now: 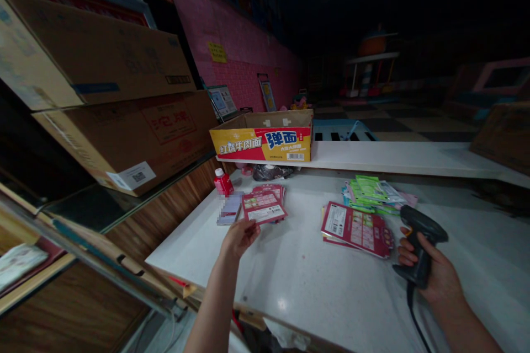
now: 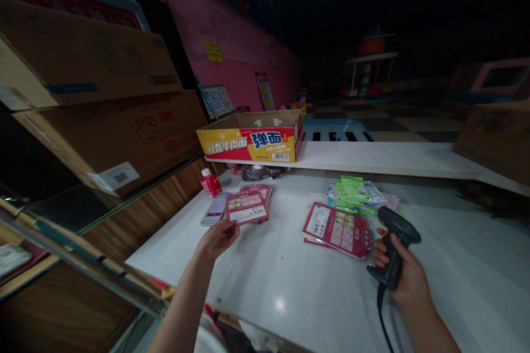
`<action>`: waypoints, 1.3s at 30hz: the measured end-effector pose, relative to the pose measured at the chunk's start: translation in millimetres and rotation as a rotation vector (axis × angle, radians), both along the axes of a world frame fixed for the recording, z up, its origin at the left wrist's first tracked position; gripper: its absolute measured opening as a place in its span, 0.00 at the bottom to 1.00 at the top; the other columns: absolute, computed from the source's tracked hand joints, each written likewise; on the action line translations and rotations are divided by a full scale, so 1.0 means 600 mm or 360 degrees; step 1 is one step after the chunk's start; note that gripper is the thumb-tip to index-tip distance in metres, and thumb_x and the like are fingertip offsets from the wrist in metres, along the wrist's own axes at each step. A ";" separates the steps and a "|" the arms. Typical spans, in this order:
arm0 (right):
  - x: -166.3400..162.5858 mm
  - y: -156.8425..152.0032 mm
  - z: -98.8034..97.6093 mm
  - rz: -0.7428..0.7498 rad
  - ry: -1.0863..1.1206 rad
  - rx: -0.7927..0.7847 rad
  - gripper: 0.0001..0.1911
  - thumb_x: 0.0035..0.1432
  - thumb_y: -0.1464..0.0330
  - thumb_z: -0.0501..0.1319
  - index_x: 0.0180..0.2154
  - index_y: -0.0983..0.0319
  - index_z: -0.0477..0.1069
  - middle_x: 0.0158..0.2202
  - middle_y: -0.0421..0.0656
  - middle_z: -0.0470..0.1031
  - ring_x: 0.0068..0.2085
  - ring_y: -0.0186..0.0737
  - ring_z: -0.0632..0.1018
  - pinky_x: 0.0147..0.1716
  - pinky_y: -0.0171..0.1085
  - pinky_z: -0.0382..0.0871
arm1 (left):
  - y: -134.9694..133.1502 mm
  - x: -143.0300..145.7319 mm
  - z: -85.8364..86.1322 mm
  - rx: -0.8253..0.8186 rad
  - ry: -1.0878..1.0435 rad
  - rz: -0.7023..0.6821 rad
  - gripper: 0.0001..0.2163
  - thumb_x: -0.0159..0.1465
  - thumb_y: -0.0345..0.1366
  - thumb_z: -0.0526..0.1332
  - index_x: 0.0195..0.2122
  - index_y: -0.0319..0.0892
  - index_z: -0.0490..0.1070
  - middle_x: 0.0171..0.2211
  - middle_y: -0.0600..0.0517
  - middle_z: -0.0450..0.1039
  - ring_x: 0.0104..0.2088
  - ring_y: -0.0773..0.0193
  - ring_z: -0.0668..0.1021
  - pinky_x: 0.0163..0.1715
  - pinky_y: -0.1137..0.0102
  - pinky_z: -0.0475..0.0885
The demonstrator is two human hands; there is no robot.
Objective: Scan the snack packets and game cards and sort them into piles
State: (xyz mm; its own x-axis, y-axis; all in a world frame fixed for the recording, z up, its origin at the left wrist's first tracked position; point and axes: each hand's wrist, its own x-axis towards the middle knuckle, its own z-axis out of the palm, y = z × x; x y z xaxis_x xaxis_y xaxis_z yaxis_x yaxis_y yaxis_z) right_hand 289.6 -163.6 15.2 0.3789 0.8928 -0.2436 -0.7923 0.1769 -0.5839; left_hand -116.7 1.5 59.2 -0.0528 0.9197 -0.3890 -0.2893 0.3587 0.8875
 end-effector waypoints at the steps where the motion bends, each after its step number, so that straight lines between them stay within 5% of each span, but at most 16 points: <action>1: -0.001 0.000 0.002 0.0004 0.0005 0.0003 0.22 0.41 0.66 0.75 0.39 0.62 0.73 0.21 0.34 0.64 0.18 0.27 0.64 0.15 0.27 0.63 | -0.005 0.006 0.000 0.0061 -0.0009 -0.0014 0.08 0.51 0.30 0.70 0.30 0.42 0.71 0.24 0.54 0.74 0.23 0.71 0.76 0.28 0.73 0.77; 9: -0.013 -0.001 0.018 0.0028 -0.0099 0.0035 0.19 0.43 0.64 0.75 0.37 0.61 0.72 0.21 0.34 0.65 0.18 0.27 0.64 0.15 0.27 0.62 | -0.014 0.120 -0.029 0.0691 -0.0007 -0.0159 0.26 0.46 0.48 0.74 0.41 0.37 0.73 0.40 0.44 0.80 0.37 0.57 0.82 0.40 0.61 0.79; 18: -0.034 0.007 0.006 0.0222 -0.0652 0.0018 0.18 0.45 0.58 0.74 0.30 0.61 0.71 0.21 0.37 0.69 0.16 0.30 0.67 0.13 0.31 0.63 | 0.059 0.251 -0.083 0.0973 0.0099 -0.0213 0.22 0.51 0.53 0.68 0.38 0.40 0.72 0.39 0.47 0.78 0.36 0.58 0.80 0.36 0.61 0.80; 25: -0.050 0.006 0.020 0.0247 -0.0876 -0.0030 0.20 0.45 0.55 0.74 0.28 0.61 0.69 0.20 0.37 0.70 0.14 0.29 0.66 0.11 0.29 0.60 | 0.074 0.270 -0.118 0.0984 0.0195 -0.0173 0.22 0.54 0.53 0.65 0.40 0.40 0.71 0.39 0.46 0.77 0.36 0.59 0.79 0.34 0.66 0.78; 31: -0.067 -0.002 0.027 0.0256 -0.0952 -0.0025 0.20 0.49 0.56 0.72 0.38 0.61 0.71 0.19 0.36 0.69 0.13 0.28 0.65 0.12 0.29 0.59 | 0.073 0.273 -0.123 0.1027 0.0196 -0.0170 0.17 0.57 0.48 0.64 0.39 0.40 0.71 0.39 0.47 0.76 0.36 0.60 0.78 0.36 0.66 0.78; 39: -0.064 -0.001 0.021 0.0413 -0.1105 -0.0063 0.20 0.52 0.54 0.70 0.36 0.61 0.68 0.18 0.34 0.68 0.14 0.28 0.65 0.13 0.29 0.59 | 0.076 0.272 -0.128 0.1068 0.0122 -0.0168 0.17 0.56 0.49 0.66 0.39 0.41 0.71 0.38 0.48 0.76 0.36 0.60 0.78 0.35 0.66 0.78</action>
